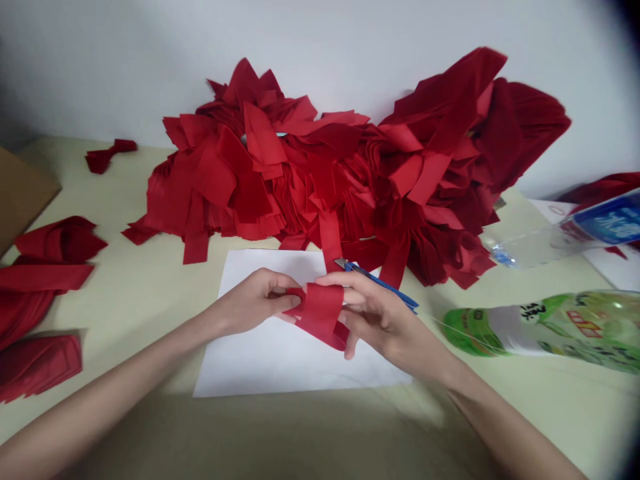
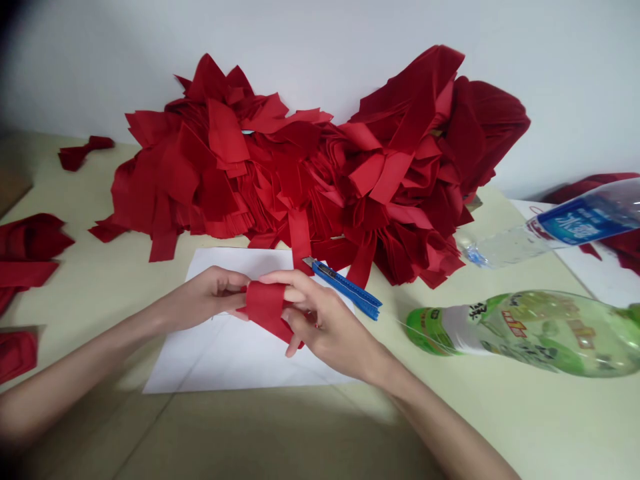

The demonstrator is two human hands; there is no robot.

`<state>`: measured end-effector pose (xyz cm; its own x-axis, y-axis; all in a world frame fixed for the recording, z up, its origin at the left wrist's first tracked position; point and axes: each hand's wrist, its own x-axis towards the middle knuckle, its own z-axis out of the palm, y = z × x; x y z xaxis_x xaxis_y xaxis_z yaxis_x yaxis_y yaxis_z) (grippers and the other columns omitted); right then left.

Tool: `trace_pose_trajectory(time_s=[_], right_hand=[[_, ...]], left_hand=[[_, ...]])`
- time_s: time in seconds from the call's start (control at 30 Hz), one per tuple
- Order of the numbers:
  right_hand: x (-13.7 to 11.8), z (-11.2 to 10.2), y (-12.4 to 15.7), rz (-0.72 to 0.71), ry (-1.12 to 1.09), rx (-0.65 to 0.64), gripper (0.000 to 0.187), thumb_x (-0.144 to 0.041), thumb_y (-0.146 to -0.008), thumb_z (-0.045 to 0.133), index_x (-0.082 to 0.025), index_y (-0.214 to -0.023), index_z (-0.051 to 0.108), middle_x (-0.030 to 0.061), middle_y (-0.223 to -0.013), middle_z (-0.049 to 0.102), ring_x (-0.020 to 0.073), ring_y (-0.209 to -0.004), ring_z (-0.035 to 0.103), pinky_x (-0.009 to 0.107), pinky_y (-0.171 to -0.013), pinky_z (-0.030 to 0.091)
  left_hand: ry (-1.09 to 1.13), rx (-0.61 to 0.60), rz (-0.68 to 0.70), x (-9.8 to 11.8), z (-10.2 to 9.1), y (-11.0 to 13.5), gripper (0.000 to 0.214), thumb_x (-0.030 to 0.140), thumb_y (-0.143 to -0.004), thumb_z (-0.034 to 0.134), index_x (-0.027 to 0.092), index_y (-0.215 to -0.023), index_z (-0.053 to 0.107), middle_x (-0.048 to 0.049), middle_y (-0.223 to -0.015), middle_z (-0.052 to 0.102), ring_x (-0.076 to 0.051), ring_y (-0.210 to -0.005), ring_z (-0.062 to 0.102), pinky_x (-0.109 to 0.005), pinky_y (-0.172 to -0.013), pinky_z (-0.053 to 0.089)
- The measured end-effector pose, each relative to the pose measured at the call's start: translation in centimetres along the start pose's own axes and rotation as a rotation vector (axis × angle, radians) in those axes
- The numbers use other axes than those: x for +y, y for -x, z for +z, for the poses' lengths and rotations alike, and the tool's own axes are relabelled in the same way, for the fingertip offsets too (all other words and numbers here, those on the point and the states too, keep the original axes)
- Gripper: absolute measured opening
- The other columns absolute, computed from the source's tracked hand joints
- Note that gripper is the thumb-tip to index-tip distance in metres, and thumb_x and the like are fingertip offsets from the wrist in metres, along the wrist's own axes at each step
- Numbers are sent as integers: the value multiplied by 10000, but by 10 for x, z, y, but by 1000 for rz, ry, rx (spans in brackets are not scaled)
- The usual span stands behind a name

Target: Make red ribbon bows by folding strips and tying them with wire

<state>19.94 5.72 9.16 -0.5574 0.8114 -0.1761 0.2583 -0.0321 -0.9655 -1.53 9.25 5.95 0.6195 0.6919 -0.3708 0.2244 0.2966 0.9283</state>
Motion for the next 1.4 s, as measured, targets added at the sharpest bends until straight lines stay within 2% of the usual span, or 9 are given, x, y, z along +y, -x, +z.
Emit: trace_pose_trajectory(time_s=[0.1,0.17,0.23,0.3,0.5,0.6,0.83,1.2,1.4], right_hand=[[5,4,-1,-15,142,134,207,-191,-878,465,-196,-1061,562,-26,-736,651,77,-532,564,210,-526,480],[6,4,-2,7,223,122,149,-242,-880,486,-173,-856,615,-26,-653,629,81,-533,556,203,-521,447],[6,5,-4,29,293,48,289,-310,-892,483,-159,-666,580,-23,-581,600,76,-514,534,200,-517,416],[5,6,-5,50,353,-6,378,-354,-908,454,-159,-596,538,-23,-542,577,70,-492,513,200,-511,393],[11,9,-9,93,424,77,418,-404,-926,398,-172,-582,447,-25,-514,538,74,-457,476,210,-491,355],[11,8,-9,65,469,92,387,-386,-926,406,-168,-619,496,-30,-514,515,73,-459,453,213,-493,343],[7,6,-6,-147,358,47,257,-363,-907,473,-163,-820,609,-29,-612,500,70,-518,413,200,-494,337],[18,8,-15,25,480,159,288,-334,-905,462,-168,-677,521,-46,-604,463,71,-544,373,215,-536,307],[16,10,-14,44,502,161,295,-325,-902,458,-172,-653,492,-54,-582,434,71,-524,340,223,-533,291]], left_hand=[[-31,-20,-14,-2,-1,0,161,236,-836,530,124,-834,646,-44,-852,692,-186,-844,650,-350,-819,511],[-54,-20,-11,-2,0,1,160,226,-835,523,124,-823,646,-44,-847,691,-187,-842,646,-339,-797,511],[-57,-13,-1,-1,2,2,158,215,-833,518,122,-813,644,-42,-837,686,-184,-832,642,-322,-766,509],[-37,-28,8,1,4,4,165,202,-836,504,124,-845,648,-37,-842,679,-170,-810,634,-300,-737,499],[-92,-108,18,11,4,9,253,79,-796,444,148,-890,668,24,-700,597,-82,-602,496,-205,-538,371],[-104,-136,18,13,1,11,300,46,-753,446,162,-916,670,32,-699,590,-78,-572,463,-204,-504,327],[-28,-134,22,7,1,8,231,109,-786,498,168,-926,672,-10,-826,673,-127,-726,589,-241,-650,440],[-26,-156,-44,11,4,12,265,116,-764,537,167,-987,673,8,-747,618,-114,-697,536,-235,-637,386],[-92,-191,-2,12,3,13,184,176,-797,543,161,-940,659,34,-686,542,-72,-556,397,-208,-514,298]])
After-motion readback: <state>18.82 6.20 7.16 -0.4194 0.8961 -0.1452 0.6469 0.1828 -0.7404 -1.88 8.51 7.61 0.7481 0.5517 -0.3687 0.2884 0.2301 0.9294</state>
